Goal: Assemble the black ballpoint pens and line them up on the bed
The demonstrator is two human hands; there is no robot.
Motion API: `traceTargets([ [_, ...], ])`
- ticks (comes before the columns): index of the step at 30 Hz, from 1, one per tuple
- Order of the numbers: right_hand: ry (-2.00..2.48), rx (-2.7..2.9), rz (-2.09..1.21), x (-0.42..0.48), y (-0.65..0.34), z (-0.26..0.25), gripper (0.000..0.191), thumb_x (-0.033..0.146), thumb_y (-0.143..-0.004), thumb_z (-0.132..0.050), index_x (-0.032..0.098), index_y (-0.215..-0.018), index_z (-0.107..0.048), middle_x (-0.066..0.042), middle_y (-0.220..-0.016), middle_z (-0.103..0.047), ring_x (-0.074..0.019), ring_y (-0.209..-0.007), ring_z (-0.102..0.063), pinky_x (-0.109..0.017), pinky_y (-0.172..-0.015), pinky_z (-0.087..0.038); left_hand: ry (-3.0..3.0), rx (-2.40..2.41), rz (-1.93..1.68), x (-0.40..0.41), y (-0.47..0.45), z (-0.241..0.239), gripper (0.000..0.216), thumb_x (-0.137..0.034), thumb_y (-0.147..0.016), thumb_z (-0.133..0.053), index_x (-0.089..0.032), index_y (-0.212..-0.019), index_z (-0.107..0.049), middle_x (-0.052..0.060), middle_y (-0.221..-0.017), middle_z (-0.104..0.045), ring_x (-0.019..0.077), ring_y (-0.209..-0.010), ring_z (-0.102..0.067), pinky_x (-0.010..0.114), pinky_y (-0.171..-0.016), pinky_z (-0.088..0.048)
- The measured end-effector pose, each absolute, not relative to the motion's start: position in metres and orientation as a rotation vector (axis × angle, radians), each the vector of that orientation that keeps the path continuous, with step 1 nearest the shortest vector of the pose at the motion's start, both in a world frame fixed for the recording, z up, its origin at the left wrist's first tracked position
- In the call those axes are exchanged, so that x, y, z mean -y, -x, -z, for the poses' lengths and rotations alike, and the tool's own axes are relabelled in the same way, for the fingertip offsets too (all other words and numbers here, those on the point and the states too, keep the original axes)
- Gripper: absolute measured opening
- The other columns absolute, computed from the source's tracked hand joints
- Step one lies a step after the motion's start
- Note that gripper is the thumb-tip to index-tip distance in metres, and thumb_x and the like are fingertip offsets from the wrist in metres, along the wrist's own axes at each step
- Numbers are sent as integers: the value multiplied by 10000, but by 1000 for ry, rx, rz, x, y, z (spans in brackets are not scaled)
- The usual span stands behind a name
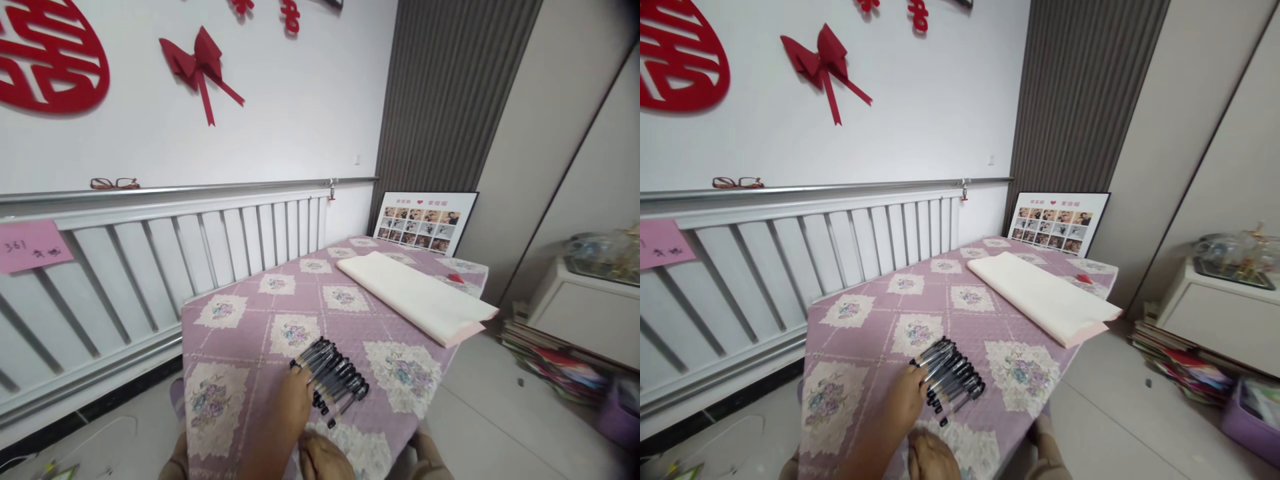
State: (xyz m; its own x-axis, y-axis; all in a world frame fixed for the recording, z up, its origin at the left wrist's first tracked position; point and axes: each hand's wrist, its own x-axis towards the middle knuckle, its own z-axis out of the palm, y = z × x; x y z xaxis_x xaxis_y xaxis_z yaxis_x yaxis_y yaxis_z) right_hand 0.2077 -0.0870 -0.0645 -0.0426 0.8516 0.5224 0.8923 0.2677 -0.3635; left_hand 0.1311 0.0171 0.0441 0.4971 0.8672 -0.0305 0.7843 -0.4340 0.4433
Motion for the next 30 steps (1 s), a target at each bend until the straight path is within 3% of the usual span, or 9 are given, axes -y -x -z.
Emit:
traceTargets([
  [8,1562,1791,-88,90,-208,59,230,100,-807,-434,241,-890,-595,-4,-810,-700,-143,-755,-681,-191,-698,-489,-2409,-1486,-285,-40,-169,-34,196,-279,-833,-564,-177,-975,-652,93,-1066,-609,237,-1032,-527,309,-869,-374],
  [13,1588,1737,-99,91,-206,57,206,145,-833,-423,241,-875,-601,-8,-803,-698,-146,-743,-674,-204,-684,-496,-2423,-1503,-315,-41,-164,-30,180,-234,-879,-485,-168,-907,-650,93,-1012,-617,219,-990,-540,294,-833,-374],
  [19,1570,1736,-73,93,-206,47,191,157,-843,-431,236,-864,-604,-6,-781,-691,-143,-730,-673,-202,-668,-499,-2428,-1465,-336,-36,-150,-30,172,-264,-889,-496,-188,-972,-626,69,-1051,-609,191,-1012,-525,272,-867,-350],
  [30,1581,1689,-123,91,-205,59,198,137,-832,-440,240,-870,-605,-9,-799,-697,-147,-762,-673,-200,-699,-484,-2378,-1489,-307,-43,-171,-29,138,-261,-839,-564,-180,-913,-646,75,-1023,-615,208,-983,-547,293,-841,-381],
])
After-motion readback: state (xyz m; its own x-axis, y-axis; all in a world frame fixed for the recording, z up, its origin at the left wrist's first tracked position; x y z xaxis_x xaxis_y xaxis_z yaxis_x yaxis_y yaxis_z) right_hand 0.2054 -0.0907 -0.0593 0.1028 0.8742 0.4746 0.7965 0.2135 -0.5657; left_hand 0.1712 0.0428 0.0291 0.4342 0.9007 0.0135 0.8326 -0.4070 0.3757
